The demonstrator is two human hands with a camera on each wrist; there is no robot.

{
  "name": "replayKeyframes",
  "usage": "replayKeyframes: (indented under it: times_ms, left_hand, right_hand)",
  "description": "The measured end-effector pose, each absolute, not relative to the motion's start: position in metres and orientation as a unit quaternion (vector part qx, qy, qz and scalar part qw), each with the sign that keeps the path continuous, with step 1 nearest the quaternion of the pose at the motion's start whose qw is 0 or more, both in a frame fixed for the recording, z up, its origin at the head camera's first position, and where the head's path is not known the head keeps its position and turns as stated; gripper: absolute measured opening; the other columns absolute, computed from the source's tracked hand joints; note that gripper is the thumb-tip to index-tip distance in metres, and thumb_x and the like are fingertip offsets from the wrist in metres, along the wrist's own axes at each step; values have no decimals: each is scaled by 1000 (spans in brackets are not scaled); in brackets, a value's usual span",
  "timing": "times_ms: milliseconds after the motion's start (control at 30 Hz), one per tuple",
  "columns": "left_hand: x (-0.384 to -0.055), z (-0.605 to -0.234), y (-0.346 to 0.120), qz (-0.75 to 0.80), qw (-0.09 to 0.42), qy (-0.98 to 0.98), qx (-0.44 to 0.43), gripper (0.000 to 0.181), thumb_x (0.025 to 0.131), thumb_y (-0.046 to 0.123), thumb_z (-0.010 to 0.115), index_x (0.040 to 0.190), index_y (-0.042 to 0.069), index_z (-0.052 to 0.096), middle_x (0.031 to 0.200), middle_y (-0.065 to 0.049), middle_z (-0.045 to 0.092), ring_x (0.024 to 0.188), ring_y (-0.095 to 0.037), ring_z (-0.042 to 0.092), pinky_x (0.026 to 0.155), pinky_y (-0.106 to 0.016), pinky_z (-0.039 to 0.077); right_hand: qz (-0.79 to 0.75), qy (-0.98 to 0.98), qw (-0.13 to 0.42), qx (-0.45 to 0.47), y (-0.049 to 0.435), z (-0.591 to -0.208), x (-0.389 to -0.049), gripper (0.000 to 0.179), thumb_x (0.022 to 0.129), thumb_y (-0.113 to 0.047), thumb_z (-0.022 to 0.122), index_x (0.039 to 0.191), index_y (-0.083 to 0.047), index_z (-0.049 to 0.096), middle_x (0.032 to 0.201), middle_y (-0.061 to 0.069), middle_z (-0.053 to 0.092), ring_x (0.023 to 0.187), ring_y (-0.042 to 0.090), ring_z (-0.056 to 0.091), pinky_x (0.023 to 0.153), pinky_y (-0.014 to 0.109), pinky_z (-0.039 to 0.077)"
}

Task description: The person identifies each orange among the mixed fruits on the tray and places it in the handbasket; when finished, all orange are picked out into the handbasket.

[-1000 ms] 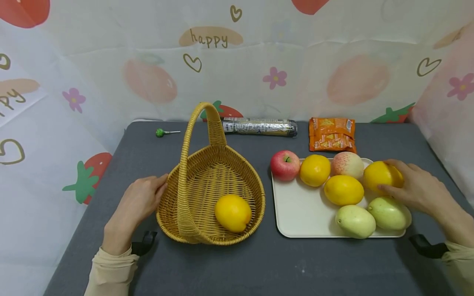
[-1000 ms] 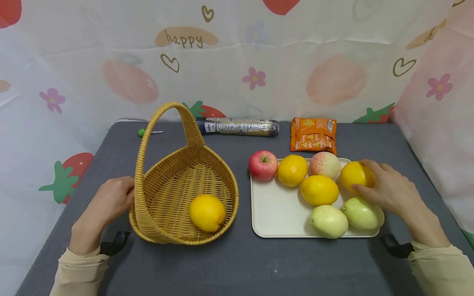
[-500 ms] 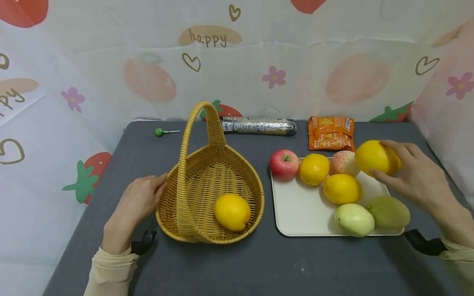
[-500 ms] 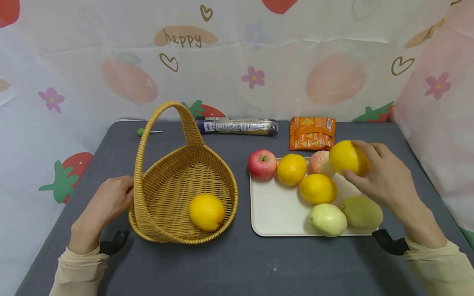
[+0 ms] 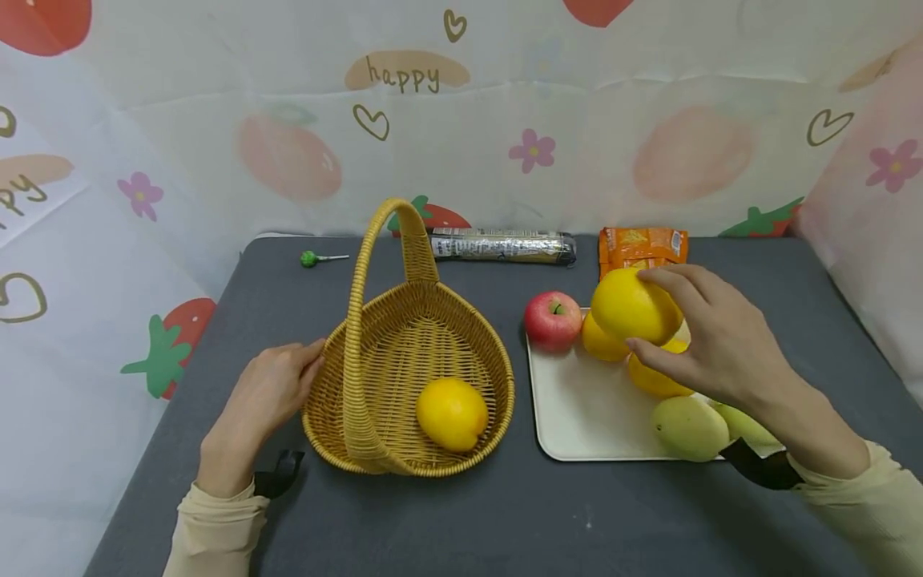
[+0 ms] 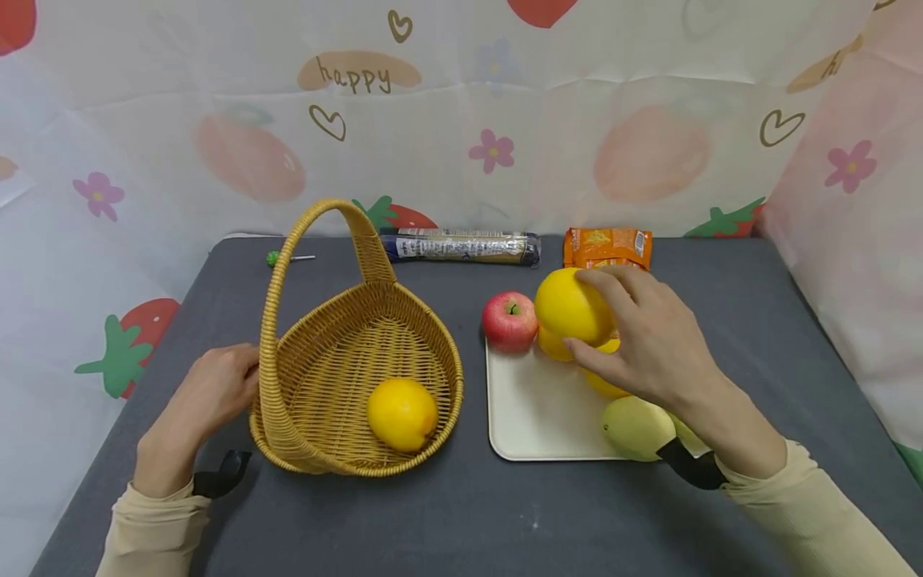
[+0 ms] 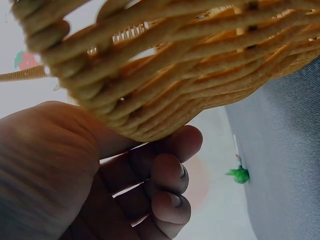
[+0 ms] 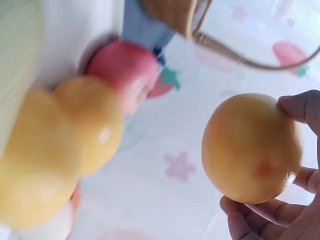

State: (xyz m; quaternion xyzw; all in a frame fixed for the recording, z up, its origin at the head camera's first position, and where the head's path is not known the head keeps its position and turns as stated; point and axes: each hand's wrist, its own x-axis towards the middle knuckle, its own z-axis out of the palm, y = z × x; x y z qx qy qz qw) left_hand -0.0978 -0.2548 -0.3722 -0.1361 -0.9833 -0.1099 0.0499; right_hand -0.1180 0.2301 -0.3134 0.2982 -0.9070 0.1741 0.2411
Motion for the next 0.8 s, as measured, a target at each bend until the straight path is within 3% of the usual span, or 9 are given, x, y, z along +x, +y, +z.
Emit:
replayKeyframes:
  times_ms: [267,800]
  left_hand:
    - [-96,-371,-256,-110,43,-984,-130,33,96,10,60,126,-3,64,76,-11,65,63,-20,58,62,-40,49]
    - [-97,-372,-255,-109,47,-984,-135,34,96,10,60,126,-4,64,78,-13,66,65,-24,61,62,-42,50]
  right_hand:
    - [178,-873,255,375,181,-313,-119,63,72,-36,72,126,-6,58,117,15,62,95,32,61,74,45,52]
    - [149,-861,211,437,108,-334,-119,63,78,-43,75,129,-11,54,120,14,59,100,29,60,88,43,50]
